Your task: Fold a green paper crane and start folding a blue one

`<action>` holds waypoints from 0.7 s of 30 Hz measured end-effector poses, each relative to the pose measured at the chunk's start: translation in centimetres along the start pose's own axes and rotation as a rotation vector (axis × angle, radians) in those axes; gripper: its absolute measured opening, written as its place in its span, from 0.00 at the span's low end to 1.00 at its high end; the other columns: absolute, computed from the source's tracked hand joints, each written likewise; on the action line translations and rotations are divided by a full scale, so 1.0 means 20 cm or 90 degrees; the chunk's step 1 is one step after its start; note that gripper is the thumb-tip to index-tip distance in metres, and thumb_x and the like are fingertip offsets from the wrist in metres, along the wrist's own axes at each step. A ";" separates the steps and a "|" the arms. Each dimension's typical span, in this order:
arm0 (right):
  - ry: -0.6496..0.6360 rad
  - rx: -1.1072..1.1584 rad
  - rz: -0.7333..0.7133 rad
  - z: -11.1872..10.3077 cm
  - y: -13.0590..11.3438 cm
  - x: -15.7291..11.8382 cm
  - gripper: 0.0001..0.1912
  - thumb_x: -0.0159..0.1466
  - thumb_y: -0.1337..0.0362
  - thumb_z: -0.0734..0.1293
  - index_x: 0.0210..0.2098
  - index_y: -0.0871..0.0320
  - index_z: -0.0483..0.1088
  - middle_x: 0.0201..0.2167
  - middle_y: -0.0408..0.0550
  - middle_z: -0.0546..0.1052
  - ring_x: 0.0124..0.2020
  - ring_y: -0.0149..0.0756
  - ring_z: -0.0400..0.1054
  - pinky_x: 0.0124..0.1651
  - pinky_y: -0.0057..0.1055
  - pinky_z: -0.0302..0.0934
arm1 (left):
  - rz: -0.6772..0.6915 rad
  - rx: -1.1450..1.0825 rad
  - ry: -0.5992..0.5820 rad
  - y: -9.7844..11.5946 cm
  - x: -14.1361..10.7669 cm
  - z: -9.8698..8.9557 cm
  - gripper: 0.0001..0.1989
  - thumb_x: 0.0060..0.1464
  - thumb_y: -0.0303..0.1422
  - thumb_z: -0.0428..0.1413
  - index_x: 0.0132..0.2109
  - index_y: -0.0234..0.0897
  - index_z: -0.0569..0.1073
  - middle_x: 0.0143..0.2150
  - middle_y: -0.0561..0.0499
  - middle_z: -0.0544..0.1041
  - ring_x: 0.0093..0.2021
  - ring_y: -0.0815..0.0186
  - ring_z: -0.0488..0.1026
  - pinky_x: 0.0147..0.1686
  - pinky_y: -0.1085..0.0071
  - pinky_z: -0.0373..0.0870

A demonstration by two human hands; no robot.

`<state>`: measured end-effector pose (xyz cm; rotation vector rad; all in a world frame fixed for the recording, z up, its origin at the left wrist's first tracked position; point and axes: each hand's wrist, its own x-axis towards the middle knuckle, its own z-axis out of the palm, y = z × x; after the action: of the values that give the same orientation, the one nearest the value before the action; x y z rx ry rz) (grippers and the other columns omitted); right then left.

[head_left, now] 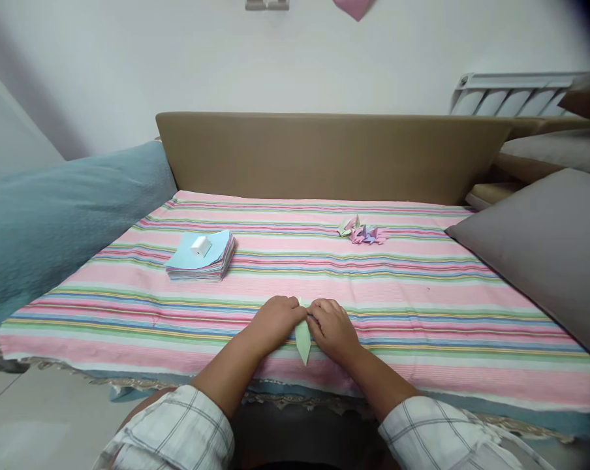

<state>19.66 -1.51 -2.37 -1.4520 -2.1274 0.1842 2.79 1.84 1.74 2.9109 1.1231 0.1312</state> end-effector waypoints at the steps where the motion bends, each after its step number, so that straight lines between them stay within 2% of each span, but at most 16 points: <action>1: 0.002 0.001 0.000 0.00 0.00 0.00 0.09 0.63 0.66 0.60 0.40 0.55 0.70 0.39 0.47 0.71 0.42 0.39 0.60 0.43 0.34 0.54 | -0.018 -0.003 0.003 0.00 -0.01 0.00 0.07 0.56 0.28 0.51 0.39 0.39 0.73 0.33 0.50 0.71 0.36 0.63 0.67 0.37 0.69 0.61; 5: 0.011 -0.005 -0.014 0.00 -0.01 0.00 0.12 0.62 0.66 0.60 0.44 0.53 0.70 0.41 0.48 0.70 0.43 0.39 0.60 0.44 0.35 0.54 | -0.051 -0.032 0.029 0.04 -0.08 0.04 0.08 0.57 0.28 0.49 0.38 0.38 0.74 0.36 0.50 0.72 0.40 0.63 0.66 0.40 0.68 0.62; 10: 0.009 -0.027 -0.001 0.00 -0.02 0.00 0.14 0.60 0.67 0.61 0.45 0.52 0.70 0.42 0.48 0.69 0.44 0.40 0.60 0.44 0.36 0.54 | -0.026 -0.081 0.059 0.09 -0.16 0.09 0.12 0.59 0.28 0.48 0.48 0.40 0.71 0.46 0.49 0.72 0.46 0.62 0.65 0.48 0.66 0.62; 15: -0.005 -0.022 -0.007 0.01 -0.01 0.01 0.15 0.60 0.68 0.61 0.44 0.48 0.71 0.45 0.48 0.67 0.48 0.40 0.59 0.46 0.37 0.53 | -0.046 -0.099 0.067 0.11 -0.17 0.10 0.13 0.60 0.28 0.47 0.48 0.40 0.71 0.46 0.49 0.73 0.46 0.62 0.66 0.48 0.64 0.63; 21: -0.051 -0.041 0.065 0.03 0.01 0.06 0.23 0.56 0.68 0.61 0.51 0.48 0.68 0.47 0.50 0.67 0.49 0.44 0.59 0.47 0.41 0.54 | -0.021 -0.059 0.073 0.12 -0.19 0.10 0.13 0.60 0.27 0.47 0.50 0.37 0.70 0.45 0.46 0.74 0.45 0.60 0.67 0.47 0.62 0.64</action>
<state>19.27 -0.16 -2.48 -1.6171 -2.1426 0.2172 1.85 -2.42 -0.47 2.8340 1.1462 0.3448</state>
